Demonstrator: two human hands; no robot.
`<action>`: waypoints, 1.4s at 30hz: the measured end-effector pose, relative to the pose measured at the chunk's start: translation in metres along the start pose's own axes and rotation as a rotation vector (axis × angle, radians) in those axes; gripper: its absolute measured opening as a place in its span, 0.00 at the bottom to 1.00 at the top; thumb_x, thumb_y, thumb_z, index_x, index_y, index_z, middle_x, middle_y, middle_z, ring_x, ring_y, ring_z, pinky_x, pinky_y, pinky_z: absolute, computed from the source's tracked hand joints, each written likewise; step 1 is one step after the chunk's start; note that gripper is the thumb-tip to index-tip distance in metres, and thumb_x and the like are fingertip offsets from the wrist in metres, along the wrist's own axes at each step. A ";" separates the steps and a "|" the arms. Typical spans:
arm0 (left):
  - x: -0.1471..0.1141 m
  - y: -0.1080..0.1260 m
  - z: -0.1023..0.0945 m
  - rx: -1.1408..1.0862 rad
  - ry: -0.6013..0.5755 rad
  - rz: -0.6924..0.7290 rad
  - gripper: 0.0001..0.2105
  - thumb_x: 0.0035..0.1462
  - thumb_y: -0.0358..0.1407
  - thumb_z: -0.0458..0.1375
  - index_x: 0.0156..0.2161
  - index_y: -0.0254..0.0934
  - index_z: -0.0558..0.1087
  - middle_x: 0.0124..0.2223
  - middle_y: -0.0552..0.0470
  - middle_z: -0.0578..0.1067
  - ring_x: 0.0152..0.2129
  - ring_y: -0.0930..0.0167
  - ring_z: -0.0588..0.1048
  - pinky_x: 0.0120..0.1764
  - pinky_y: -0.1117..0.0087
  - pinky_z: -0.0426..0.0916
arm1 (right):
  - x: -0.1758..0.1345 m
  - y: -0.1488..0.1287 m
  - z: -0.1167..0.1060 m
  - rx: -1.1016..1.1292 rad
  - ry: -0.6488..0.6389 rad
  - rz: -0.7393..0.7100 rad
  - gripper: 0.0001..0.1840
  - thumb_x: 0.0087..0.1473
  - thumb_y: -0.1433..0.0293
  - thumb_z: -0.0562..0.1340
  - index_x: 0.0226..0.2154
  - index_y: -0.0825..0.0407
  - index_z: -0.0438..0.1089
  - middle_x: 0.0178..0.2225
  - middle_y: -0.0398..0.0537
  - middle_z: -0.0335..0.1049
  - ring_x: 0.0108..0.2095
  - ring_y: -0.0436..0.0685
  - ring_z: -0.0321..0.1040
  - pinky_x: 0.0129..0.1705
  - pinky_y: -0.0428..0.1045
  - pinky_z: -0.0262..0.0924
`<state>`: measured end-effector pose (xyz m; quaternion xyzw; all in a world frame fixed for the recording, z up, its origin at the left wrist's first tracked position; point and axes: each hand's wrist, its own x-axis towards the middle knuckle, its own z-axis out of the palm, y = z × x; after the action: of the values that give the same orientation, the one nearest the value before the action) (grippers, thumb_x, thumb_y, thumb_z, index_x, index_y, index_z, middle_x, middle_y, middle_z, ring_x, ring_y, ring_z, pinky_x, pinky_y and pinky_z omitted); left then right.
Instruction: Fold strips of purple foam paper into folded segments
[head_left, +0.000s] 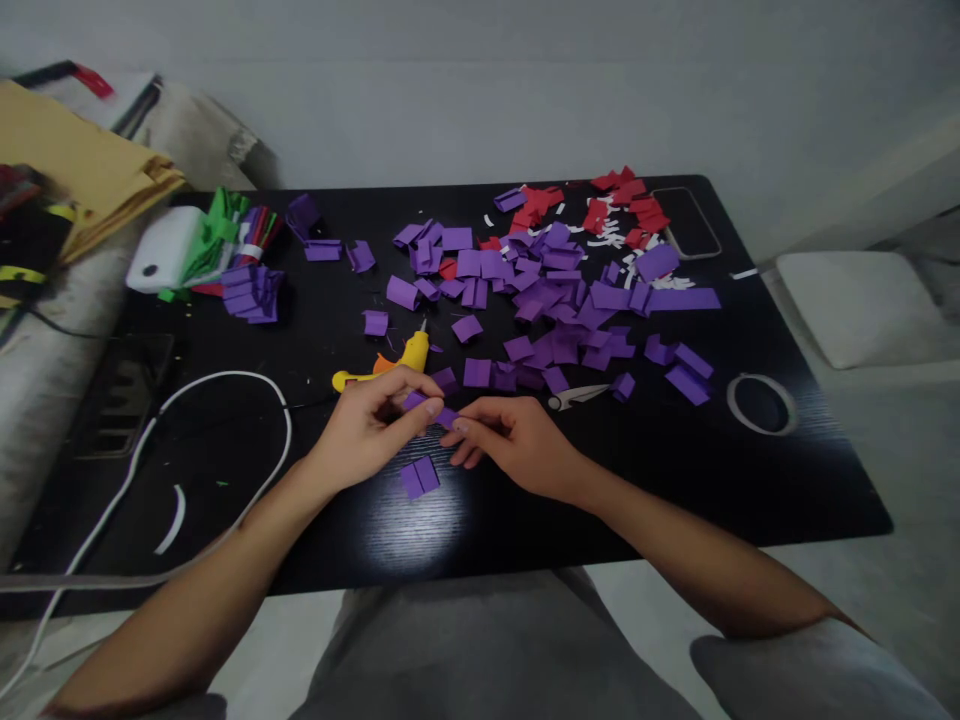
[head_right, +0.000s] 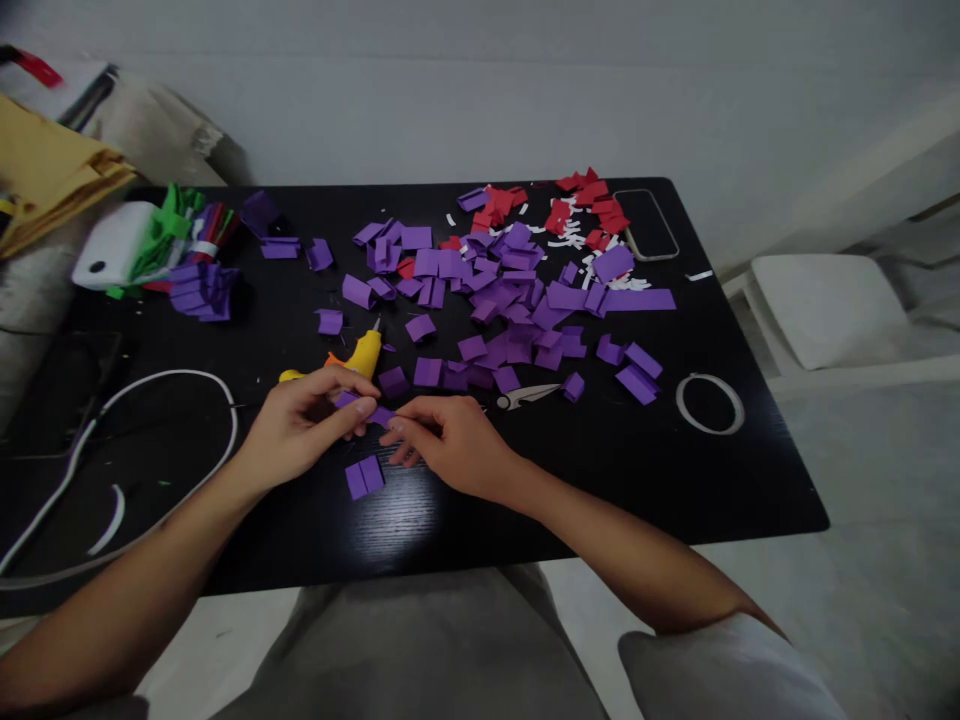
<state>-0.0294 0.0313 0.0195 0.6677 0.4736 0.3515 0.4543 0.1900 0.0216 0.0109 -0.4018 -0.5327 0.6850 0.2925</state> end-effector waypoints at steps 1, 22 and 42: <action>0.000 0.000 -0.002 0.005 -0.029 0.003 0.07 0.64 0.39 0.64 0.40 0.36 0.78 0.29 0.53 0.78 0.21 0.74 0.77 0.25 0.76 0.72 | 0.000 0.000 0.000 -0.018 -0.003 -0.005 0.14 0.64 0.61 0.65 0.38 0.55 0.78 0.36 0.51 0.83 0.31 0.53 0.81 0.34 0.48 0.76; -0.002 0.030 -0.025 0.270 -0.221 0.165 0.05 0.66 0.37 0.63 0.40 0.38 0.80 0.31 0.53 0.82 0.25 0.73 0.80 0.30 0.76 0.73 | -0.011 -0.034 -0.015 -0.328 -0.093 -0.060 0.09 0.66 0.69 0.63 0.39 0.54 0.79 0.33 0.47 0.82 0.30 0.52 0.79 0.35 0.48 0.74; -0.029 0.040 -0.024 0.420 -0.207 0.287 0.05 0.68 0.36 0.61 0.43 0.39 0.79 0.37 0.53 0.83 0.31 0.72 0.81 0.36 0.74 0.72 | -0.026 -0.049 -0.011 -0.610 -0.142 -0.158 0.08 0.67 0.73 0.63 0.40 0.51 0.80 0.32 0.44 0.83 0.35 0.54 0.81 0.41 0.48 0.70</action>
<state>-0.0474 0.0047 0.0639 0.8397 0.3879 0.2364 0.2975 0.2114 0.0183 0.0629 -0.3797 -0.7620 0.4952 0.1730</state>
